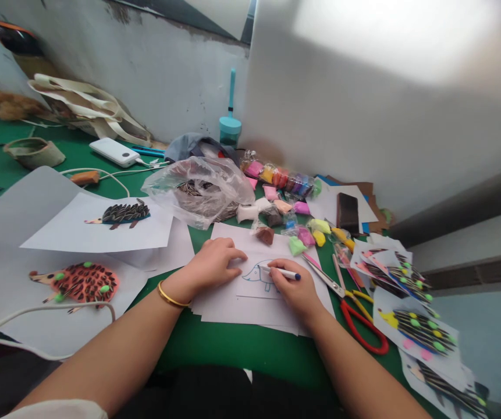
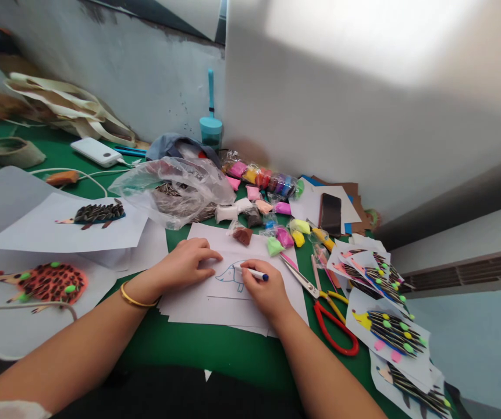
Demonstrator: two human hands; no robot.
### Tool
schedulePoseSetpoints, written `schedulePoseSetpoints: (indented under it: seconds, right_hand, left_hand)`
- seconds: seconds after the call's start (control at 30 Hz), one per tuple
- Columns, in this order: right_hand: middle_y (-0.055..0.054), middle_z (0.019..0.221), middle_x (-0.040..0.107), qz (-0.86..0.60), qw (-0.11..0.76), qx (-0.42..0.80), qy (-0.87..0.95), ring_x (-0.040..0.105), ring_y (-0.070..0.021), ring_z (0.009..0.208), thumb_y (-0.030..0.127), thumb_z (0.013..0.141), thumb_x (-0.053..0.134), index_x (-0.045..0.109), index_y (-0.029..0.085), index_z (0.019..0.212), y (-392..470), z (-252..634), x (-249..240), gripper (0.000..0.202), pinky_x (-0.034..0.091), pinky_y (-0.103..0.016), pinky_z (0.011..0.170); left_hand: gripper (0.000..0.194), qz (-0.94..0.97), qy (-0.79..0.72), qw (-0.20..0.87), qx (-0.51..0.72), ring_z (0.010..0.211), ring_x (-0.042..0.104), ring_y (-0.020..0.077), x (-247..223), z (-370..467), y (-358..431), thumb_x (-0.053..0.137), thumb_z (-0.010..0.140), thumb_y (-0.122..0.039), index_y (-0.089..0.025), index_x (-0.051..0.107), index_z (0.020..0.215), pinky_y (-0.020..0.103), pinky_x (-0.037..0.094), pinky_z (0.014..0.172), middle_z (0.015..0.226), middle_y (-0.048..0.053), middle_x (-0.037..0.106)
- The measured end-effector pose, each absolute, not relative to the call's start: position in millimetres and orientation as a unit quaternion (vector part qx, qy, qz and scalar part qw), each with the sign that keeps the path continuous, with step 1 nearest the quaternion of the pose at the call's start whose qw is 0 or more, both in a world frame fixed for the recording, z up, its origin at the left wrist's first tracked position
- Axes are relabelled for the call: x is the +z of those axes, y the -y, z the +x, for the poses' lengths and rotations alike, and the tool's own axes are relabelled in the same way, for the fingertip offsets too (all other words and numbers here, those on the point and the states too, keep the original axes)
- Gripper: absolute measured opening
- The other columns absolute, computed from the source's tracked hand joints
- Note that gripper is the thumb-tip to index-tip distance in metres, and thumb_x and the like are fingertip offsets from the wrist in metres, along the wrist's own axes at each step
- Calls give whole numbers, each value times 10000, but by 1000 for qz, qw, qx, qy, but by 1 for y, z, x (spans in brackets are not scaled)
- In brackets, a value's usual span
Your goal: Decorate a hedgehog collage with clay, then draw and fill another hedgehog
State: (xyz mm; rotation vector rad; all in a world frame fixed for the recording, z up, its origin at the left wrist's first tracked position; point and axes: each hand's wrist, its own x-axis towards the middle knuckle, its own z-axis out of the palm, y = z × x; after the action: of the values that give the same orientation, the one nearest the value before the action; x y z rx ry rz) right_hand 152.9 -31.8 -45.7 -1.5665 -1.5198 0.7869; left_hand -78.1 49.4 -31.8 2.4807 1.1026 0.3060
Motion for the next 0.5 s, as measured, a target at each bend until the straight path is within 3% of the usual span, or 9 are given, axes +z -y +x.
schedulePoseSetpoints:
  seconds: [0.5]
  right_hand:
    - [-35,847,725,-629,391,291,606,650,-204,772,331,856,576,705,203,900,30,154,-40,187,492,-301,707]
  left_hand:
    - [312,890,-396,202,103,986,551,233,-33,-78,-50,666,806,-324,-349,691,1116,365,347,850,960,28,579]
